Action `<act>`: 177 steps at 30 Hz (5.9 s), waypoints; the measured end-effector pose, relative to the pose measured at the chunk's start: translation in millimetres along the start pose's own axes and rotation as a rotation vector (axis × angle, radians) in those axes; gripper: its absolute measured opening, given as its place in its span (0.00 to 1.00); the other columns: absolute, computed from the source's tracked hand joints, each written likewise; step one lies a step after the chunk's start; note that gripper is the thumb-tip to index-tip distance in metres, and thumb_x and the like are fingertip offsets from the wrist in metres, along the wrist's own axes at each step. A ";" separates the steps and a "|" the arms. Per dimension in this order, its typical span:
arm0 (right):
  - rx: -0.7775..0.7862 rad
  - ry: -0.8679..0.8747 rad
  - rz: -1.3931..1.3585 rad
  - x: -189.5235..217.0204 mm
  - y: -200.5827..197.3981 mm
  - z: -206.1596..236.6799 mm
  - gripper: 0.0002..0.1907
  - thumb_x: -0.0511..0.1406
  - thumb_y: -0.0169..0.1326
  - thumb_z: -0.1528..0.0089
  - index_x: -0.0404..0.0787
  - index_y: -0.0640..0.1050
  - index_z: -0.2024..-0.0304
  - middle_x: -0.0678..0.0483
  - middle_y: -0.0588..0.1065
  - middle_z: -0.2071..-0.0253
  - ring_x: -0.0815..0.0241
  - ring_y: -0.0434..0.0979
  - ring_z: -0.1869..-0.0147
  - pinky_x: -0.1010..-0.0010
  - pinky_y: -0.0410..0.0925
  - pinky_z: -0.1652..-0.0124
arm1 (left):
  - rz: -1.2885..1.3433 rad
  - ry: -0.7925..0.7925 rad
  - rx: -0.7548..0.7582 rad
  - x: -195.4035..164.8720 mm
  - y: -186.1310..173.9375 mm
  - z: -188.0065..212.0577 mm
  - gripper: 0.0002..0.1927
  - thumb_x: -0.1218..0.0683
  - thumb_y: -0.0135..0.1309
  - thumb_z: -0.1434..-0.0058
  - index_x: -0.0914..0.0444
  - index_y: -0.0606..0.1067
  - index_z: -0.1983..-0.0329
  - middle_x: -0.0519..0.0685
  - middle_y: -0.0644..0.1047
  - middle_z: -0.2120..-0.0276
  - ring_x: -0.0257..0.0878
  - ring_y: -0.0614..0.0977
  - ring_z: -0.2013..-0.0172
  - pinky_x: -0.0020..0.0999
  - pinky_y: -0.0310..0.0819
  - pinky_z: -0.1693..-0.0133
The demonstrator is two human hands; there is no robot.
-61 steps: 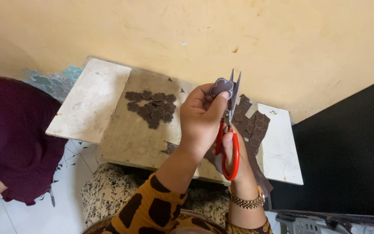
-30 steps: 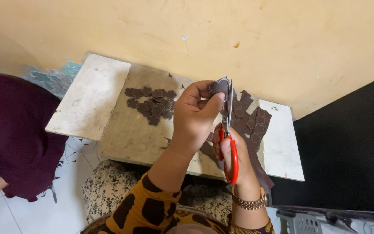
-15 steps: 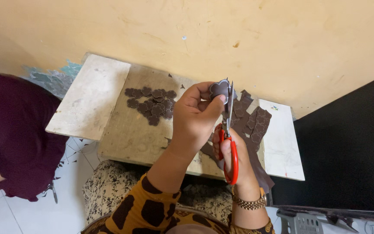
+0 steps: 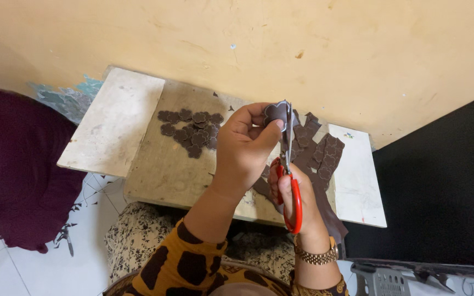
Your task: The person cuts flower-shaped pieces from brown leather strips using red-handled scissors, following drawn outlines. They cut one piece at a time, place finished flower cutouts in a pile on the workbench, and set scraps aside while continuing along the strip.
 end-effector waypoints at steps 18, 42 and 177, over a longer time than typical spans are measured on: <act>0.025 0.040 -0.120 1.3 -1.7 3.2 0.36 0.64 0.50 0.36 0.37 0.70 0.59 0.61 0.61 0.71 0.71 0.57 0.70 0.78 0.53 0.71 | 0.009 -0.048 0.118 -3.6 -5.7 -0.8 0.14 0.66 0.56 0.35 0.75 0.75 0.46 0.51 0.81 0.59 0.29 0.81 0.61 0.22 0.77 0.59; 0.049 0.020 -0.137 6.2 0.2 9.0 0.37 0.64 0.49 0.35 0.35 0.69 0.58 0.60 0.61 0.68 0.67 0.58 0.67 0.76 0.57 0.67 | -0.174 -0.090 0.107 -0.5 -10.1 -0.5 0.06 0.62 0.61 0.36 0.71 0.78 0.60 0.48 0.82 0.68 0.28 0.79 0.68 0.23 0.72 0.65; -0.029 0.174 0.053 -47.9 -18.5 6.0 0.29 0.59 0.48 0.36 0.42 0.70 0.69 0.61 0.63 0.78 0.70 0.62 0.77 0.77 0.59 0.77 | -0.260 -0.222 0.106 38.7 -42.1 -14.8 0.11 0.54 0.60 0.37 0.67 0.78 0.59 0.44 0.81 0.69 0.29 0.83 0.67 0.24 0.78 0.62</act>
Point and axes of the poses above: each hand's wrist, its own z-axis away from the middle knuckle, its own y-axis out of the palm, x = y × z, the point moved 2 cm from there along -z, towards the middle knuckle
